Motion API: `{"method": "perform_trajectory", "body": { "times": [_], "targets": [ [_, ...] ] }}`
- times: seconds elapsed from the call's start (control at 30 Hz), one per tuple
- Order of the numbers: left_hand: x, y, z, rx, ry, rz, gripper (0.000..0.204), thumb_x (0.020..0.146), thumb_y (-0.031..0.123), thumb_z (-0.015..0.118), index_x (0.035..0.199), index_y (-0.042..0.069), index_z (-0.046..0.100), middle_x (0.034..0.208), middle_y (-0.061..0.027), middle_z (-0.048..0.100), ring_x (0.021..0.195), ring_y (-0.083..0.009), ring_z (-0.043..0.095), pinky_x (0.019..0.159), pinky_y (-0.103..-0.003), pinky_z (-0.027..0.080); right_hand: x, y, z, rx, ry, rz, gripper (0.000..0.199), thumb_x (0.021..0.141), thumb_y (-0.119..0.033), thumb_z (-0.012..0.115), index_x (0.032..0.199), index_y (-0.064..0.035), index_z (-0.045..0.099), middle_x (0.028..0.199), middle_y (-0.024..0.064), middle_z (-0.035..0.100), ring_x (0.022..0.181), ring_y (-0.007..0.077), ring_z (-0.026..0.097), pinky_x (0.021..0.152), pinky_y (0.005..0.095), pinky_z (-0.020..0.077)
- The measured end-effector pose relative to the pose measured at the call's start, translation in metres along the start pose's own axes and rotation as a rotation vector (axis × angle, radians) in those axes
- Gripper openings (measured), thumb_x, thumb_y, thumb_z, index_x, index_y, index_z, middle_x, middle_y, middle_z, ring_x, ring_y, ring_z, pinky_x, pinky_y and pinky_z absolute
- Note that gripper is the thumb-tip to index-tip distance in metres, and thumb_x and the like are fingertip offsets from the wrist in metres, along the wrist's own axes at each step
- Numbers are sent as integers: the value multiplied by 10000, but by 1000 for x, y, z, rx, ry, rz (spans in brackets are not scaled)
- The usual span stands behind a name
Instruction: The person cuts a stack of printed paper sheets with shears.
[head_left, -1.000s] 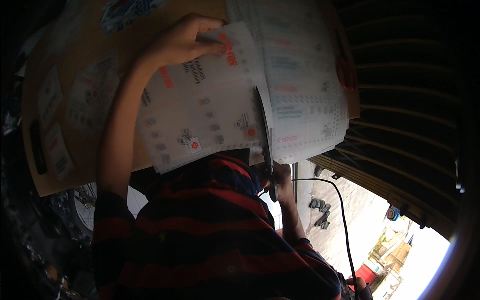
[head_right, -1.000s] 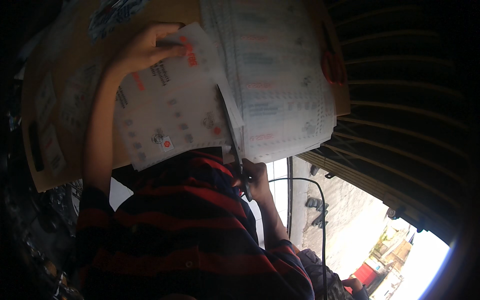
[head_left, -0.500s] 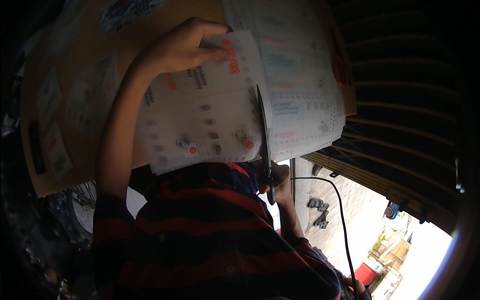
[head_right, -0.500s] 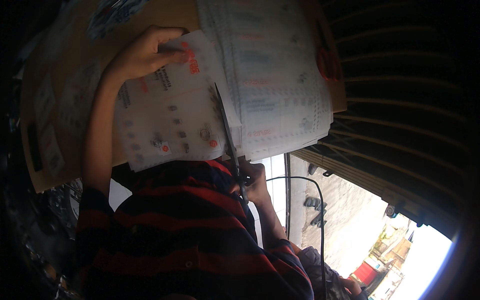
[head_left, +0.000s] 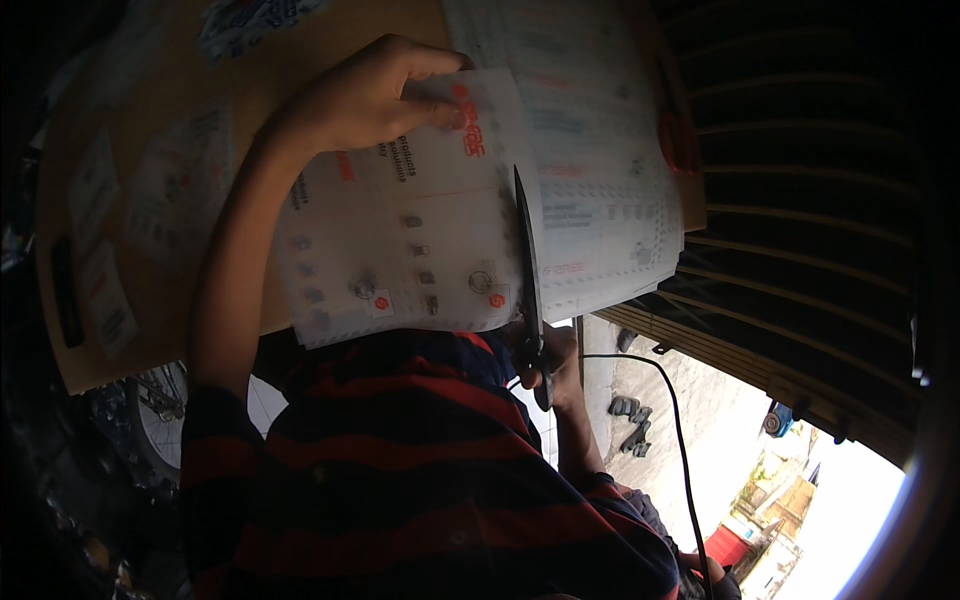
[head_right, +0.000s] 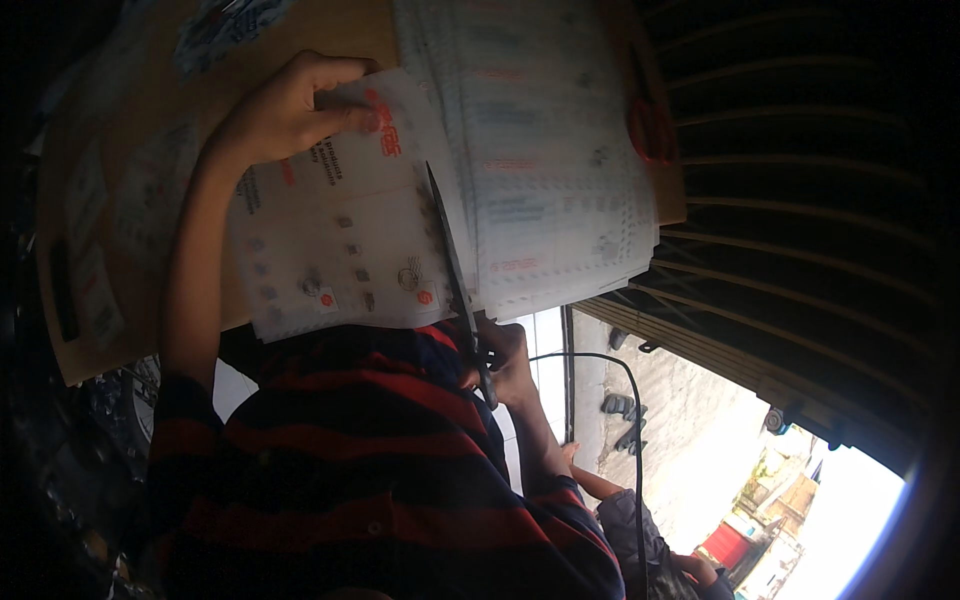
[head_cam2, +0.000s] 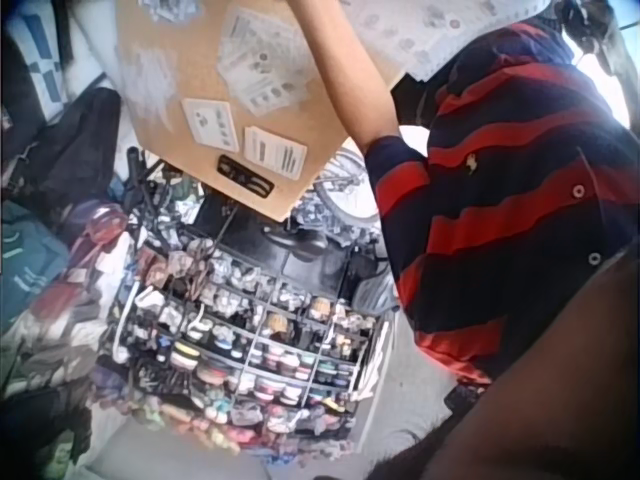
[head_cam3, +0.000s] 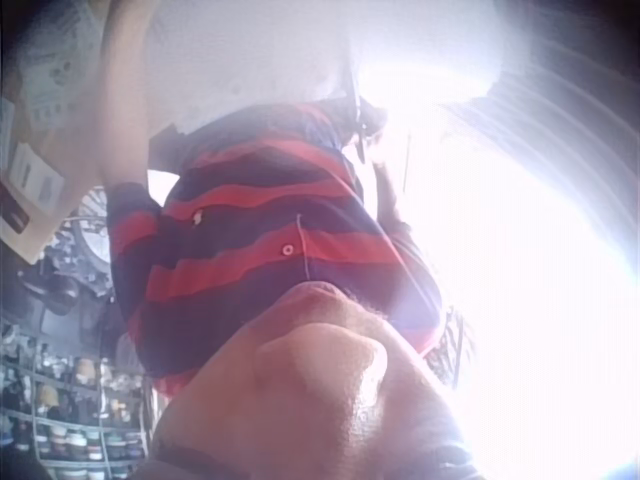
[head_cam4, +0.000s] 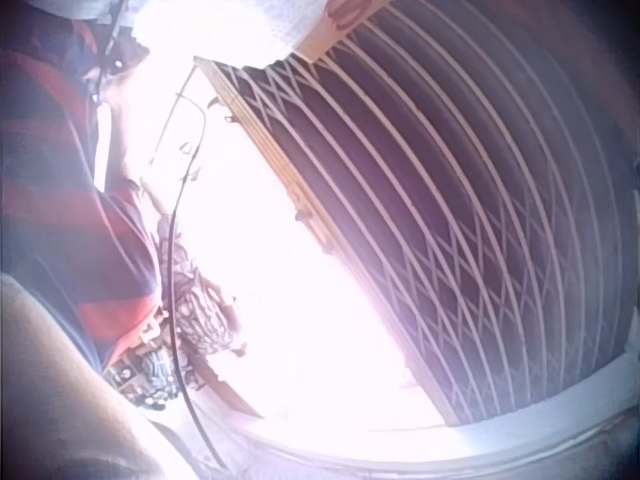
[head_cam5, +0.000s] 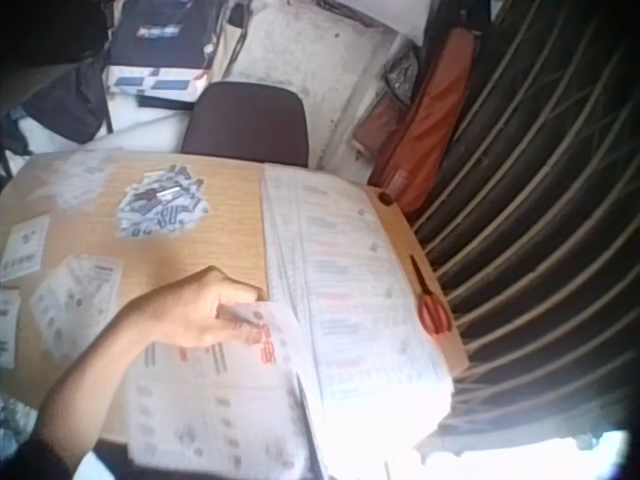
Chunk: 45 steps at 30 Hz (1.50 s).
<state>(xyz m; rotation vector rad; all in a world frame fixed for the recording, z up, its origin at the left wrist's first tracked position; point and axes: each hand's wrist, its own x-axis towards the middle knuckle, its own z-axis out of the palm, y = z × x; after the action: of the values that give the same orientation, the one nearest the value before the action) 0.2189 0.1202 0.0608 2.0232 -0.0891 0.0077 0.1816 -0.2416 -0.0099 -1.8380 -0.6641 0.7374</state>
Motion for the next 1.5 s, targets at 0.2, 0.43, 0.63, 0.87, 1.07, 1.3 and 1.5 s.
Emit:
{"method": "perform_trajectory", "body": {
  "times": [0.2,0.43,0.63,0.87,1.07,1.3,1.5],
  "targets": [
    [0,-5,0,46,40,71,253,830,188,690,1016,18,663,820,-84,702,717,-124,651,624,-274,486,2,-6,6,-6,43,42,814,664,-784,609,803,18,600,555,-15,508,491,56,487,440,215,362],
    [-3,3,1,-69,38,52,326,822,281,728,912,-18,635,742,-56,655,636,-84,598,581,-238,469,6,-8,3,76,19,23,791,678,-759,628,810,20,596,567,-16,517,503,48,484,442,207,358],
    [-2,-4,-1,-26,16,99,328,828,273,725,930,-26,638,734,-56,657,593,-68,581,526,-234,464,3,4,2,66,25,2,640,659,-575,772,878,17,663,604,18,580,528,99,545,487,255,403],
    [-6,10,2,-67,-5,37,300,827,208,707,1021,-12,644,822,-86,690,719,-127,640,634,-275,488,10,4,1,72,9,-87,622,678,-585,757,843,4,643,578,21,570,510,119,570,473,253,397],
    [-4,2,1,-43,-28,43,397,822,268,730,1045,-41,621,722,-53,649,492,-72,543,391,-235,423,10,3,5,45,55,-41,608,677,-586,760,789,-5,622,566,23,566,496,120,572,466,252,395],
    [-3,-6,3,-40,-26,128,368,821,204,719,1100,-12,613,841,-94,686,749,-135,646,714,-291,516,13,-4,4,34,50,-95,601,668,-571,774,780,-1,619,569,27,562,491,117,562,463,253,391],
    [-5,-5,7,-21,-12,122,402,810,142,710,1166,-3,591,925,-106,698,843,-159,666,775,-297,513,13,5,3,-11,53,-116,596,647,-552,793,775,1,611,558,22,541,480,107,540,459,252,384]
  ]
}}
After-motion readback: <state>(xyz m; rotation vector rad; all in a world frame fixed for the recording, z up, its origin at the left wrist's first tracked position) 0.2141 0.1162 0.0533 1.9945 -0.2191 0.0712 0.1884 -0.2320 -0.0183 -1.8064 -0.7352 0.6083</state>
